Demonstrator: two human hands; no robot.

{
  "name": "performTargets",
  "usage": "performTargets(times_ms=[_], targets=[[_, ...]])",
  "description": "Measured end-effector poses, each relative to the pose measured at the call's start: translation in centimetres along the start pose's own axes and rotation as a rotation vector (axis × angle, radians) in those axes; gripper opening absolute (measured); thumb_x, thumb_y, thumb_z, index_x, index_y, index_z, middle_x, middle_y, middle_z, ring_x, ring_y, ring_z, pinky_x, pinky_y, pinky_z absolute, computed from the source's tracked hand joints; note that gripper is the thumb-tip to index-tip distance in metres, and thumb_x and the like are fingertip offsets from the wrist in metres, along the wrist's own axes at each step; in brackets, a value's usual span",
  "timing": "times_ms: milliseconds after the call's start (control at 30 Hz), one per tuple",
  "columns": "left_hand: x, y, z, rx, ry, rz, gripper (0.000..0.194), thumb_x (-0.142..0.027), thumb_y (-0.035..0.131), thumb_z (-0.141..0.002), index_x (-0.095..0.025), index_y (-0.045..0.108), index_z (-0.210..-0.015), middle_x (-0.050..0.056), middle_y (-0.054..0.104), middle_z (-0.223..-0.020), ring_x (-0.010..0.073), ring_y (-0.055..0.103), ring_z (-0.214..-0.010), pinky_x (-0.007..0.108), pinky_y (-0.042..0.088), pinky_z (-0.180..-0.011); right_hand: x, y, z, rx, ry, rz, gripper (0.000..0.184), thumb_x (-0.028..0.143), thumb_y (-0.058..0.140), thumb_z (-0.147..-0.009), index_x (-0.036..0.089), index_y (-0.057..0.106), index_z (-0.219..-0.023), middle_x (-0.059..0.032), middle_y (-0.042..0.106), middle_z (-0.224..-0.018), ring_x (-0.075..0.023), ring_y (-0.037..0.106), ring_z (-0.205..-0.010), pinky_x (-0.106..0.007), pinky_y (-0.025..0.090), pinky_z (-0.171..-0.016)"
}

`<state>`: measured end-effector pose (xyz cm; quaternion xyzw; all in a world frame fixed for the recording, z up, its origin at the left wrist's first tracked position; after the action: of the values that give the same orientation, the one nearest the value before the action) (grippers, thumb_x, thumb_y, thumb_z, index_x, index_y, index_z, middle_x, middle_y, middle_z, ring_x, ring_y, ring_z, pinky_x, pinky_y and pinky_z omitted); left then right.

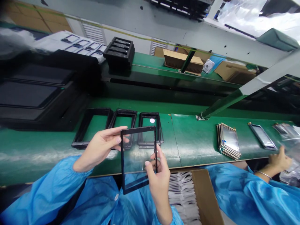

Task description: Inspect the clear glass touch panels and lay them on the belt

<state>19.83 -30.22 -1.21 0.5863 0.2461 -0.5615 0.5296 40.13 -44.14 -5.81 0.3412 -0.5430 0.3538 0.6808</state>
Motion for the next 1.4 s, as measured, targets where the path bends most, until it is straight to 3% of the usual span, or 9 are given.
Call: performTargets(times_ms=[433,533,633,700,767,900,1100,1267,1400], targets=[[0.1,0.2,0.1,-0.054,-0.032,-0.011,0.05,-0.037,0.091,-0.082,-0.025,0.08,-0.13,0.009,0.085,-0.093,0.0209,0.081,-0.085,0.021,0.066,-0.062,-0.9,0.0,0.3,-0.004,-0.123,0.17,0.069,0.038,0.075,-0.094,0.03,0.052,-0.159,-0.0045,0.066,-0.105,-0.0149,0.063,-0.073,-0.028,0.059,-0.064],[-0.5,0.3,0.3,-0.075,-0.002,-0.069,0.045,-0.035,0.09,-0.083,-0.021,0.082,-0.125,0.01,0.085,-0.09,0.0219,0.082,-0.084,0.019,0.064,-0.06,0.5,-0.4,0.0,-0.065,-0.339,0.4,0.056,0.037,0.072,-0.097,0.031,0.062,-0.151,-0.0113,0.064,-0.128,-0.0242,0.069,-0.104,-0.041,0.062,-0.09],[-1.3,0.5,0.9,-0.07,0.034,-0.159,0.04,-0.032,0.089,-0.082,-0.017,0.084,-0.119,0.01,0.084,-0.083,0.0223,0.082,-0.081,0.018,0.063,-0.059,3.0,-0.8,-1.4,-0.121,-0.459,0.412,0.049,0.036,0.069,-0.098,0.032,0.065,-0.147,-0.0122,0.054,-0.156,-0.0322,0.055,-0.143,-0.052,0.049,-0.116],[-1.8,0.8,1.3,-0.054,0.04,-0.214,0.039,-0.03,0.089,-0.081,-0.017,0.085,-0.117,0.01,0.084,-0.081,0.0215,0.082,-0.077,0.018,0.063,-0.059,4.2,-0.8,-2.9,-0.019,-0.348,0.232,0.048,0.037,0.066,-0.101,0.031,0.064,-0.148,-0.0118,0.068,-0.145,-0.0299,0.067,-0.132,-0.05,0.054,-0.111],[-2.2,1.0,1.7,-0.042,0.034,-0.26,0.04,-0.029,0.088,-0.079,-0.017,0.085,-0.117,0.01,0.084,-0.079,0.0197,0.081,-0.072,0.018,0.063,-0.059,4.9,-0.4,-4.2,0.092,-0.201,0.081,0.044,0.038,0.067,-0.1,0.027,0.069,-0.142,-0.0089,0.083,-0.113,-0.0256,0.08,-0.101,-0.043,0.062,-0.096],[-2.5,0.9,2.3,-0.036,0.033,-0.319,0.039,-0.032,0.089,-0.077,-0.018,0.086,-0.113,0.01,0.084,-0.078,0.0181,0.078,-0.062,0.019,0.064,-0.06,5.7,0.5,-4.9,0.104,-0.146,0.012,0.028,0.036,0.077,-0.091,0.022,0.081,-0.115,-0.0019,0.08,-0.069,-0.0208,0.08,-0.068,-0.03,0.063,-0.071],[-1.8,-0.3,2.4,-0.025,0.041,-0.428,0.041,-0.045,0.084,-0.083,-0.021,0.085,-0.117,0.01,0.085,-0.083,0.0244,0.081,-0.069,0.027,0.067,-0.064,6.0,0.9,-3.8,0.08,-0.155,-0.007,0.019,0.036,0.079,-0.09,0.021,0.081,-0.102,-0.004,0.083,-0.071,-0.0226,0.082,-0.066,-0.031,0.066,-0.069],[-2.7,1.5,1.9,0.179,0.29,-0.858,0.046,-0.041,0.079,-0.087,-0.034,0.078,-0.133,0.005,0.07,-0.146,0.0331,0.07,-0.131,0.039,0.06,-0.107,6.5,2.7,-3.5,0.238,-0.125,0.04,0.02,0.037,0.081,-0.089,0.021,0.081,-0.102,-0.0049,0.085,-0.08,-0.0229,0.083,-0.07,-0.03,0.068,-0.069],[-2.5,2.3,1.8,0.415,0.112,-0.892,0.066,-0.036,0.071,-0.095,-0.038,0.054,-0.158,0.002,0.085,-0.104,0.026,0.081,-0.086,0.034,0.065,-0.081,6.7,3.2,-3.7,0.443,0.019,-0.019,0.038,0.046,0.088,-0.082,0.022,0.08,-0.11,-0.006,0.086,-0.09,-0.0247,0.084,-0.077,-0.034,0.069,-0.076]])
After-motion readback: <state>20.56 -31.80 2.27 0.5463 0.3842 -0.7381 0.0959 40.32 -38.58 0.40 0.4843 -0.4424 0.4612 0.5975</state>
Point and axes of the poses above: each hand's wrist, its own z-axis away from the middle knuckle, its own y-axis out of the palm, x = y × z, the point moved 3 cm from there along -z, towards the middle knuckle
